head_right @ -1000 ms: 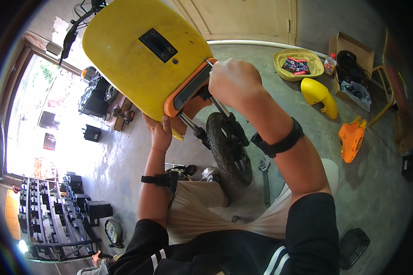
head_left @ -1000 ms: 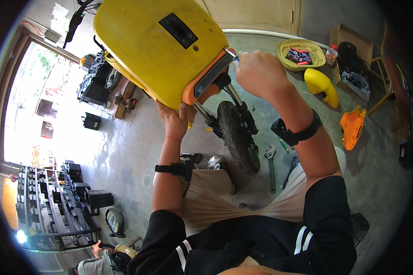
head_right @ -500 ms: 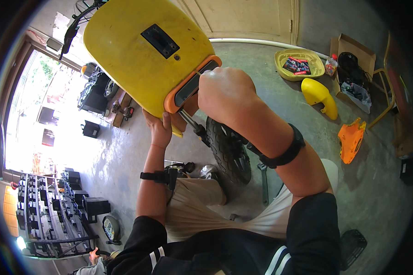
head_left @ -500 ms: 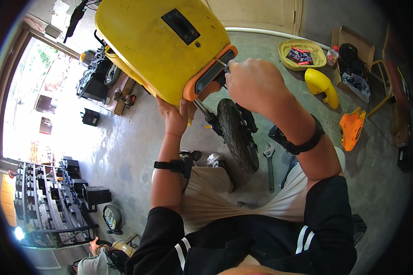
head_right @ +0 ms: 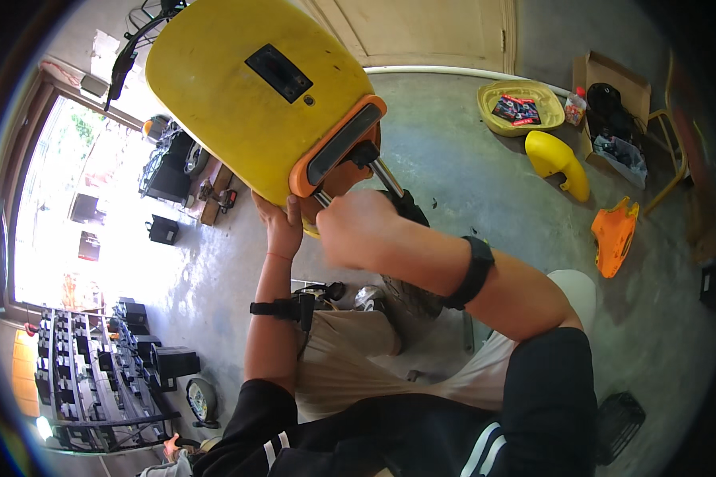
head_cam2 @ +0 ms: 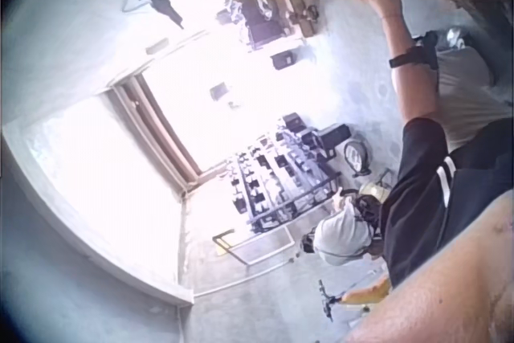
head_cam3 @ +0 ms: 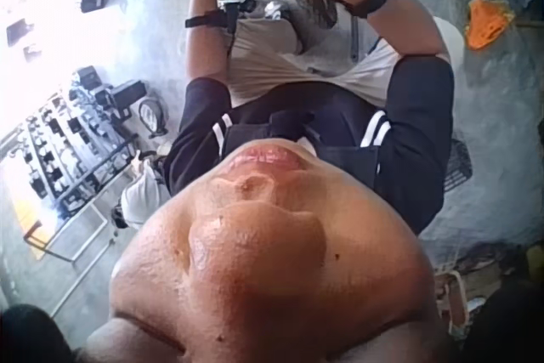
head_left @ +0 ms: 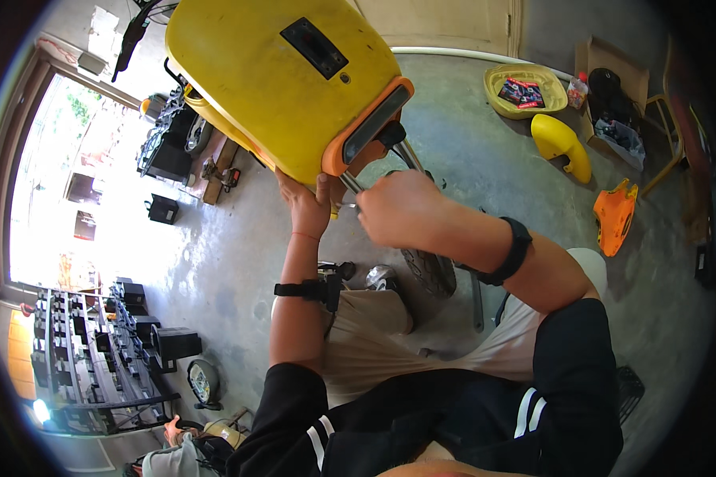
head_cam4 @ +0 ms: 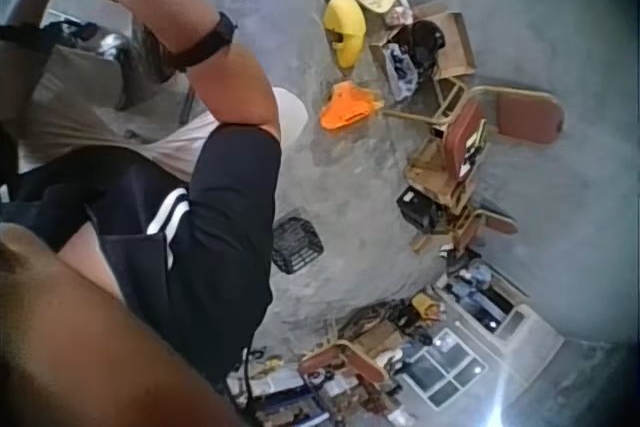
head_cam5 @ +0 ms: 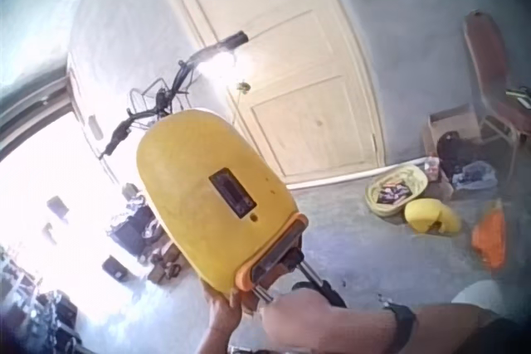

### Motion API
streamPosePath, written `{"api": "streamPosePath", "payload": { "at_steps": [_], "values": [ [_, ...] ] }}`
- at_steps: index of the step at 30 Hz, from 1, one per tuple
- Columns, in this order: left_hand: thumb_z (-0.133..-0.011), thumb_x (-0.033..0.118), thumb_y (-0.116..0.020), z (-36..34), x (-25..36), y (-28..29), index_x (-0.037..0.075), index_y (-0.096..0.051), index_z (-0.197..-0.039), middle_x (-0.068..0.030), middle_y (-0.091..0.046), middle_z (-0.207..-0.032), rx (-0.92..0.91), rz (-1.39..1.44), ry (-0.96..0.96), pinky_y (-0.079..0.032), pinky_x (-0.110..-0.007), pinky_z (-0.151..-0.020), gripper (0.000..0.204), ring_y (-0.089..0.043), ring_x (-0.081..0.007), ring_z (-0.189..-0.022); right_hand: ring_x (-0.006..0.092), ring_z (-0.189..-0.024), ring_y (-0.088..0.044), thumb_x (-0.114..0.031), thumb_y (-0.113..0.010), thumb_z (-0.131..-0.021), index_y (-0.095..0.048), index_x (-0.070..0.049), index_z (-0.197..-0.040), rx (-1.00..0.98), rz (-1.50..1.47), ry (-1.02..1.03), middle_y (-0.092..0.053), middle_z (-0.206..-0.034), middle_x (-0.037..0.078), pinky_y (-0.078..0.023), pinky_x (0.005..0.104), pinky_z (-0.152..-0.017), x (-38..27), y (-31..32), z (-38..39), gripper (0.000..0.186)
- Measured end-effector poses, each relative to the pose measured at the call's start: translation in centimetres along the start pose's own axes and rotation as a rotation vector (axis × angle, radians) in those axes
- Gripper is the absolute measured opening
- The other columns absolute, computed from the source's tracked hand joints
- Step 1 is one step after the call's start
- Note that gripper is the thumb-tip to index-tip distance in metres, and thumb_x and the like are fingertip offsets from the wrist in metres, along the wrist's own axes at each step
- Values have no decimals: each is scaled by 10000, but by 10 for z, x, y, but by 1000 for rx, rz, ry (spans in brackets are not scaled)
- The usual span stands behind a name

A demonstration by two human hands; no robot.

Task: Using a screwdriver and wrench to disassemble and adjust components on a yellow scooter.

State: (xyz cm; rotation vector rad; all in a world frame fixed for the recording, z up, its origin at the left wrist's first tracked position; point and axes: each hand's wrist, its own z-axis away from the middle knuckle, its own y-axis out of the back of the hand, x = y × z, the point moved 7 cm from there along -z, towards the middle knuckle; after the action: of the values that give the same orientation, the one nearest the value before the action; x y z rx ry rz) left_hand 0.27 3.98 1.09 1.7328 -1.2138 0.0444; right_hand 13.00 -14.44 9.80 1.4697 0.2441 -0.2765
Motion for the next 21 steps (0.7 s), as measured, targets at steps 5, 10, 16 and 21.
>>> {"api": "streamPosePath", "payload": {
  "at_steps": [5, 10, 16, 21],
  "values": [
    [-959, 669, -569, 0, -1, -1, -105, -9, -1596, -353, -189, -1612, 6, 10, -4, -162, -541, -1251, 1148, -198, -502, -1508, 350, -886, -741, -335, -623, -936, -769, -121, -1001, 16, 73, -122, -761, -921, 154, -586, 467, -810, 41, 42, 15, 268],
    [-958, 647, -587, -2, -2, 1, -106, -13, -1594, -354, -193, -1608, -44, -7, -20, -167, -534, -1249, 1140, -202, -499, -1507, 363, -956, -723, -346, -634, -941, -765, -127, -1079, 247, 113, -294, -760, -987, 154, -573, 479, -849, 84, 94, 43, 290],
    [-958, 613, -615, 0, -2, 2, -118, -17, -1587, -354, -191, -1611, -49, -9, 10, -162, -533, -1251, 1134, -201, -496, -1508, 399, -963, -720, -352, -582, -1007, -752, -73, -1055, 587, 128, -418, -752, -969, 198, -559, 501, -863, 107, 121, 50, 330],
    [-953, 610, -627, -2, 3, 3, -119, -14, -1586, -355, -176, -1617, -52, 22, 16, -157, -528, -1257, 1143, -183, -496, -1517, 412, -971, -718, -358, -547, -1025, -741, -33, -1055, 490, 24, -434, -750, -977, 219, -554, 514, -861, 117, 107, 37, 380]
  ]
}}
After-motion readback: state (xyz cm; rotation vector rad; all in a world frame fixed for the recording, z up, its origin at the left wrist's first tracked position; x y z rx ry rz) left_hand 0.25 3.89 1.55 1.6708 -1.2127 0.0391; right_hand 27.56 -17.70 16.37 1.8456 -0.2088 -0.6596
